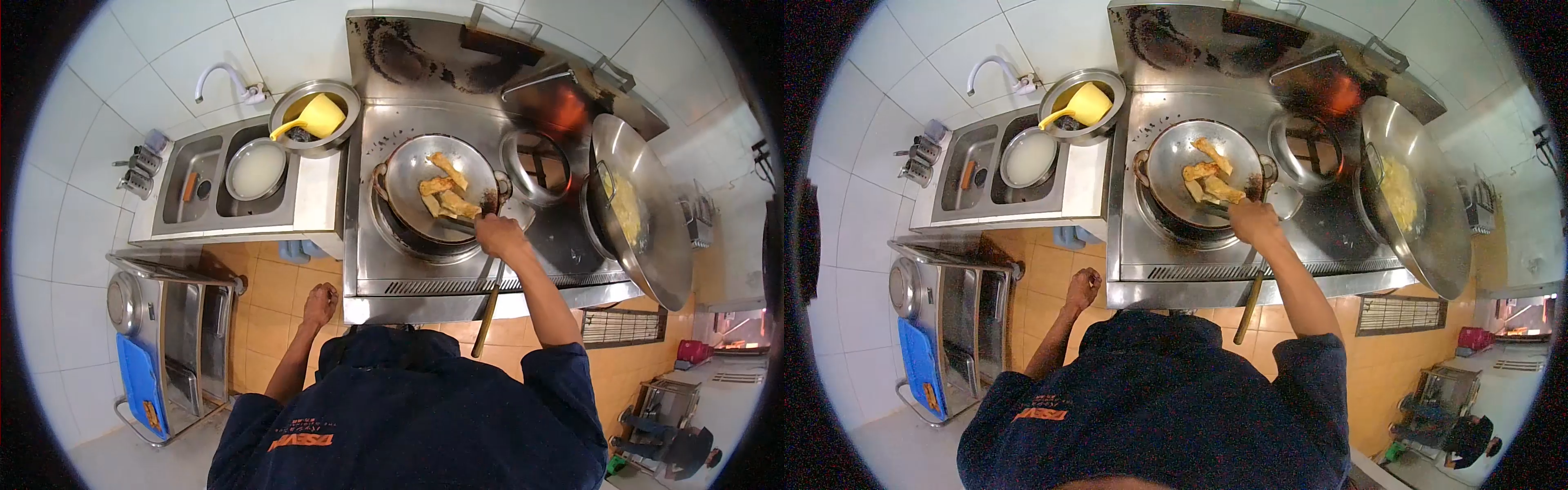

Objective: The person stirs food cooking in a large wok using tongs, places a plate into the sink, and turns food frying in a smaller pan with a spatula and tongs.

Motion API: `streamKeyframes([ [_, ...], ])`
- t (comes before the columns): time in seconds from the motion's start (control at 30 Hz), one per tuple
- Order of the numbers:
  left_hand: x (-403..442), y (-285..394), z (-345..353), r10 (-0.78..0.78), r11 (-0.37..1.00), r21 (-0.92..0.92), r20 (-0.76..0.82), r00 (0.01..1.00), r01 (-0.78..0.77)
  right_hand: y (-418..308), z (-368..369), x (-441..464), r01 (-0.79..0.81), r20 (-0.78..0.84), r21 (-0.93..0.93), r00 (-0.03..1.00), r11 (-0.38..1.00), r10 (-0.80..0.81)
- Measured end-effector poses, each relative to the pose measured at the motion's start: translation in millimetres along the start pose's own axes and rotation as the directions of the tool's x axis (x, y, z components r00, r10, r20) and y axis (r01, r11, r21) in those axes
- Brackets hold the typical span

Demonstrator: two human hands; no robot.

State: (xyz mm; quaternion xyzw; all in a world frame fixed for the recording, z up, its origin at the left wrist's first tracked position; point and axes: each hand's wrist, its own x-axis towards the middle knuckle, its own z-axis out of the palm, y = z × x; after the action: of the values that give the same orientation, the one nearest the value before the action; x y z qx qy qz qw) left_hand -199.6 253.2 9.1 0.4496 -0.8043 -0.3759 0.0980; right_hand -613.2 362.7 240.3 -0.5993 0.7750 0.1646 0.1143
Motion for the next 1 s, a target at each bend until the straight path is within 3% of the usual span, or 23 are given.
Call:
streamKeyframes([
  [0.13,-6,3,-2,0.001,0.997,0.071,0.011,1.000,-0.002,0,21,11,-0.104,-0.041,-0.051,0.994,0.993,0.102],
  [0.33,-7,0,2,0.042,0.998,0.040,-0.027,0.999,-0.041,6,66,25,-0.159,-0.299,-0.079,0.946,0.984,0.128],
  [0.63,-5,6,1,0.018,0.999,0.026,0.010,1.000,-0.018,6,41,16,-0.257,-0.154,0.118,0.950,0.959,0.273],
  [0.83,-4,0,3,0.030,0.999,0.035,0.016,0.999,-0.031,-1,77,35,-0.141,-0.217,0.060,0.964,0.988,0.151],
  [0.93,-8,-4,3,-0.003,0.997,0.072,-0.003,1.000,0.003,7,79,32,-0.093,-0.162,0.180,0.979,0.979,0.123],
  [1.0,-10,-9,2,0.009,0.998,0.067,0.014,1.000,-0.010,14,65,28,-0.191,-0.100,0.260,0.970,0.947,0.223],
])
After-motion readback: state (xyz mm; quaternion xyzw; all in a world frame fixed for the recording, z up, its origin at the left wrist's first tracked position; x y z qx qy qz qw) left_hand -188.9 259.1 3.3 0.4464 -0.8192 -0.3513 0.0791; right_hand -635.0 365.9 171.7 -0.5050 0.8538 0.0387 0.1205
